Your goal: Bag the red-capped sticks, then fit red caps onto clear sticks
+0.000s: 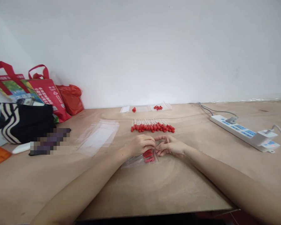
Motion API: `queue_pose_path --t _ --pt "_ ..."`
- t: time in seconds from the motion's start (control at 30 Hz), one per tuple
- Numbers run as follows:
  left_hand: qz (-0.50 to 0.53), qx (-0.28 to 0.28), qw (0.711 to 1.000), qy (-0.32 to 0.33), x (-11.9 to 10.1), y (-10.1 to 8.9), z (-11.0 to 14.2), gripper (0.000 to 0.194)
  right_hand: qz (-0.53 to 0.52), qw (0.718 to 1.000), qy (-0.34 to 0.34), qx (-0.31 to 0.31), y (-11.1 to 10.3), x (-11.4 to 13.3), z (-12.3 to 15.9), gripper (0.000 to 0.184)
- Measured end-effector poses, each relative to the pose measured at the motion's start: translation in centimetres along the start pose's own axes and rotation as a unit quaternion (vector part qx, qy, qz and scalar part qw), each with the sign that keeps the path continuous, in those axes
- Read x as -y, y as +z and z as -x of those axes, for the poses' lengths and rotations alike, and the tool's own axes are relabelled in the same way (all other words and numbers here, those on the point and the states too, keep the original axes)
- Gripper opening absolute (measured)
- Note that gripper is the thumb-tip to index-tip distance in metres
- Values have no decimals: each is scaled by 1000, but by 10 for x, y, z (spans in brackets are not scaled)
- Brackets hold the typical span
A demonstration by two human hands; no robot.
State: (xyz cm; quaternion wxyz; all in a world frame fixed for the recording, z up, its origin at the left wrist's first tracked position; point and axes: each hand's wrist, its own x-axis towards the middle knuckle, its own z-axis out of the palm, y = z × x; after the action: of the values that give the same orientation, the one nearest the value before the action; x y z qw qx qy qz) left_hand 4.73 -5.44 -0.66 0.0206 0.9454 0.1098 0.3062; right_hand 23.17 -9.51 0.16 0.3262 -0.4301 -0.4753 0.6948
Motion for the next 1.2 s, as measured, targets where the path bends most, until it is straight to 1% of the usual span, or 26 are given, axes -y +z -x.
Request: queue_pose_path --t 0.3,0.67,0.87,1.03,1.2 --pt "-1 2 1000 -2 -1 -1 -1 16 24 1000 -2 18 -1 0 -2 54" --pt "-2 30 1000 -8 -2 -1 -2 18 35 999 0 5 -1 -2 -3 52" --pt "-2 44 999 6 -6 -4 -5 20 43 999 1 13 -3 -3 -5 51" --pt "-7 52 998 18 -8 -7 -7 20 36 999 -2 -1 -1 -2 -4 50" --pt "-20 53 998 24 -9 -8 -7 26 38 999 -1 -6 -1 -2 -4 51"
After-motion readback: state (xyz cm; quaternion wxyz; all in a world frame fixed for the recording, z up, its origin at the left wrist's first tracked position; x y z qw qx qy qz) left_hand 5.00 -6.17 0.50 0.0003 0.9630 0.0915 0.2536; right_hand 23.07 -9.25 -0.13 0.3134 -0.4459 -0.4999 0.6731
